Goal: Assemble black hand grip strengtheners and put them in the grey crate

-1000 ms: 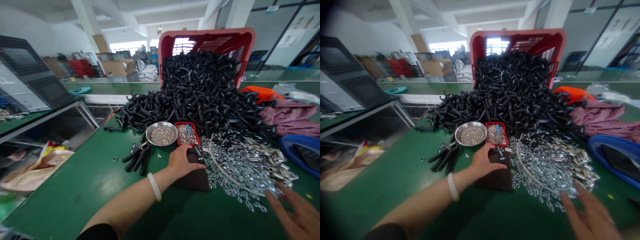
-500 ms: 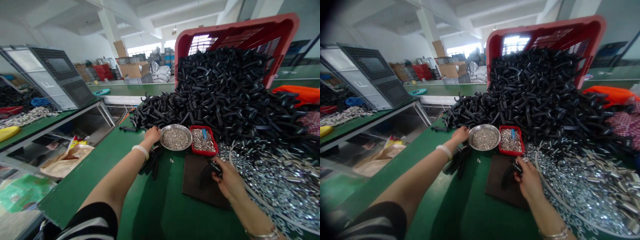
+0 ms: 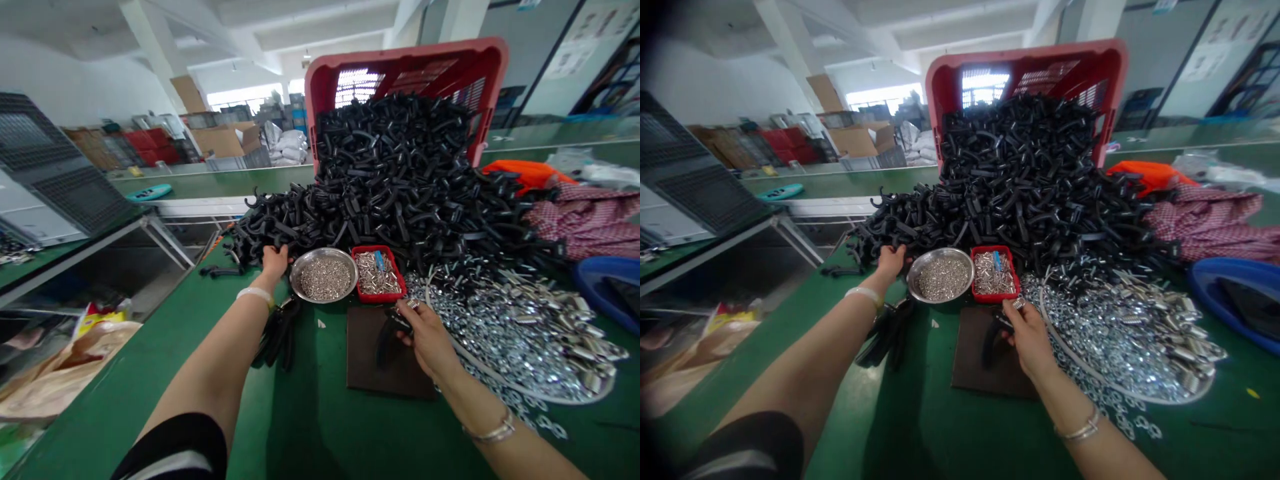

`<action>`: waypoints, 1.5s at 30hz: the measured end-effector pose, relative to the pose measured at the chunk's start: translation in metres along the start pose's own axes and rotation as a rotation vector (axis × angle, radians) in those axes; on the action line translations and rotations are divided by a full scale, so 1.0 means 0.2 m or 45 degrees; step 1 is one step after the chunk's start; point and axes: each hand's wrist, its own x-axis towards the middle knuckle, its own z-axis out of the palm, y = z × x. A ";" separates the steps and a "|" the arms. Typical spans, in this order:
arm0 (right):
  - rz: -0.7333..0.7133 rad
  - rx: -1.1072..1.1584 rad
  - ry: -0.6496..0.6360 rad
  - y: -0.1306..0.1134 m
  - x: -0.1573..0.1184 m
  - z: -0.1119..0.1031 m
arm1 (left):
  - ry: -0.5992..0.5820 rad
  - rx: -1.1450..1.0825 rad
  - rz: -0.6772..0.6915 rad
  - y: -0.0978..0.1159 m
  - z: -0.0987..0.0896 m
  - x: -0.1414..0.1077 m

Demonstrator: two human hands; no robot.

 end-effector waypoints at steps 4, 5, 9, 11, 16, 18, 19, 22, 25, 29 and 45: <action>-0.202 -0.090 -0.033 -0.04 0.03 0.01 | -0.121 -0.530 0.199 0.17 0.00 -0.23; -0.254 -0.122 -0.050 -0.05 0.04 0.02 | -0.387 -0.620 0.175 0.20 0.02 -0.34; -0.428 -0.268 -0.111 -0.11 -0.02 0.04 | -1.116 -0.700 0.022 0.23 0.15 -0.85; -0.515 -0.424 -0.137 -0.13 -0.07 0.03 | -1.040 -0.756 0.059 0.22 0.21 -1.02; -0.768 -0.789 -0.021 -0.17 -0.17 -0.04 | -0.877 -0.756 0.178 0.22 0.26 -1.13; -0.765 -0.789 0.063 -0.18 -0.18 -0.07 | -0.858 -0.756 0.152 0.23 0.27 -1.13; -0.754 -0.791 0.073 -0.18 -0.18 -0.08 | -0.833 -0.753 0.171 0.24 0.28 -1.13; -0.764 -0.833 0.058 -0.20 -0.18 -0.08 | -0.709 -0.648 0.375 0.23 0.28 -1.14; -0.800 -0.865 0.091 -0.19 -0.17 -0.07 | -0.608 -0.475 0.600 0.23 0.27 -1.13; -0.884 -0.914 0.141 -0.20 -0.14 -0.06 | -0.589 -0.393 0.781 0.24 0.27 -1.11; -0.591 -1.805 -0.292 -0.25 -0.05 -0.10 | -0.992 -0.548 0.290 0.21 0.30 -1.10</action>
